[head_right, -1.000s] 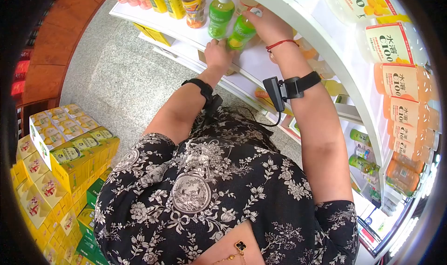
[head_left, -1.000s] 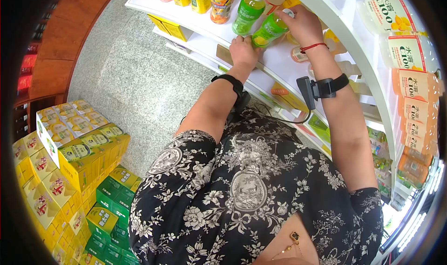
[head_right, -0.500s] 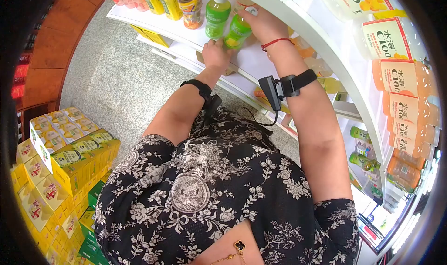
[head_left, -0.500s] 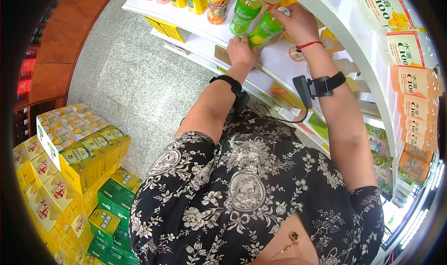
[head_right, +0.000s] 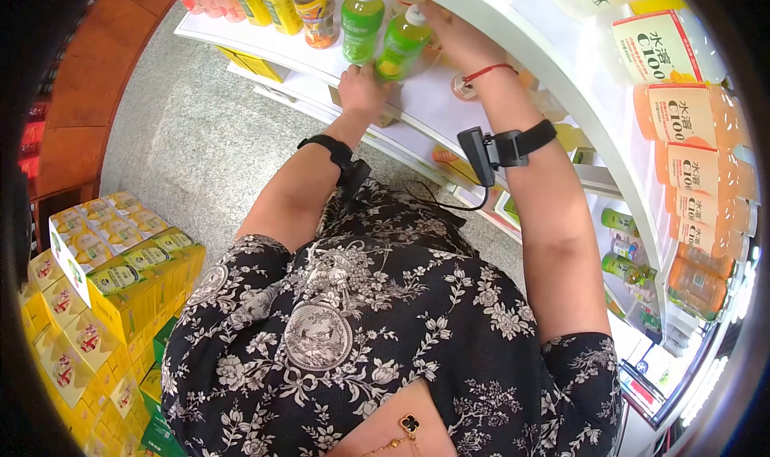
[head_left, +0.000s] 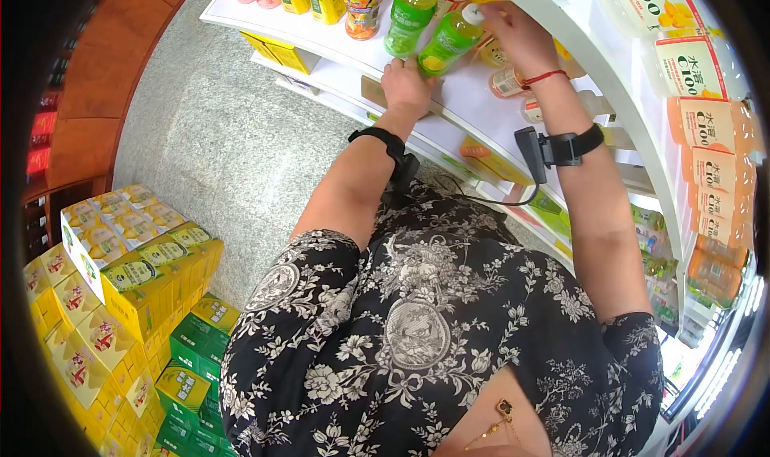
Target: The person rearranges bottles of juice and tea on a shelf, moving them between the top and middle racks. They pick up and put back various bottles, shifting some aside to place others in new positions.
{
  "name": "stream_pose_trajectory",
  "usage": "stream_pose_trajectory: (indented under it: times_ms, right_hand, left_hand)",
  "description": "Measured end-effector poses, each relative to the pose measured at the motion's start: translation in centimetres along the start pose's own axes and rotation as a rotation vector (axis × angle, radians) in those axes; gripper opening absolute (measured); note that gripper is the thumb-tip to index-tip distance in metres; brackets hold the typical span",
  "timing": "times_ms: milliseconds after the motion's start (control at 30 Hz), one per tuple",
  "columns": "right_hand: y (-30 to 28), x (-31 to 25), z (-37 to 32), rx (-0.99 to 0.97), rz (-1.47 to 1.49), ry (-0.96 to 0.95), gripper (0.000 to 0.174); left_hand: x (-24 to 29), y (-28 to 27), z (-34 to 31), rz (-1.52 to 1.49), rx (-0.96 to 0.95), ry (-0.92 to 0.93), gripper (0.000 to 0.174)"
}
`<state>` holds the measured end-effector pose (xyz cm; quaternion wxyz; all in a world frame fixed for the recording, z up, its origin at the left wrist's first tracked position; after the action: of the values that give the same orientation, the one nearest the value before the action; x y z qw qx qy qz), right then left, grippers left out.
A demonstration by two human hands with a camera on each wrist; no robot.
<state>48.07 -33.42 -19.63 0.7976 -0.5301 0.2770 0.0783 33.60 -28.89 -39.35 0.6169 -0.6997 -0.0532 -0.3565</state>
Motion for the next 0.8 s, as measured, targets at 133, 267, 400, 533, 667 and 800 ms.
stream_pose_trajectory:
  times_ms: [133,267,400,533,667,800]
  right_hand:
    - [-3.0,6.6,1.7,0.156,-0.136,-0.094,0.032]
    - [-6.0,9.2,0.2,0.243,-0.251,-0.265,0.027]
    - [-10.7,7.1,-7.9,0.236,-0.38,-0.245,0.027]
    - [-11.7,8.4,-4.9,0.242,-0.491,-0.233,0.027]
    - [-13.7,12.1,-7.7,0.248,-0.596,-0.208,0.027]
    - [-15.1,14.5,-8.5,0.264,-0.671,-0.192,0.027]
  left_hand:
    - [-0.6,0.4,0.0,-0.007,-0.02,0.055,0.057]
    - [-1.6,0.2,0.5,-0.098,-0.006,0.14,0.059]
    - [-2.0,0.1,0.8,-0.123,-0.096,0.201,0.058]
    - [-2.4,0.6,1.1,-0.137,-0.155,0.202,0.057]
    - [-2.3,0.7,1.2,-0.076,-0.24,0.183,0.057]
    - [-2.4,0.8,1.2,-0.133,-0.213,0.17,0.053]
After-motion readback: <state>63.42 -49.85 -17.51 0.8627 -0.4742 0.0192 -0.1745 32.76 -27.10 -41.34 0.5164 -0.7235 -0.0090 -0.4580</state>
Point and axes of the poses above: each hand's wrist, its own z-axis towards the middle knuckle, its own y-axis out of the palm, x = y × z, the point moved 8 cm from there along z, towards the middle knuckle, and after that the axes turned 2 degrees about z, right-handed, at the moved point
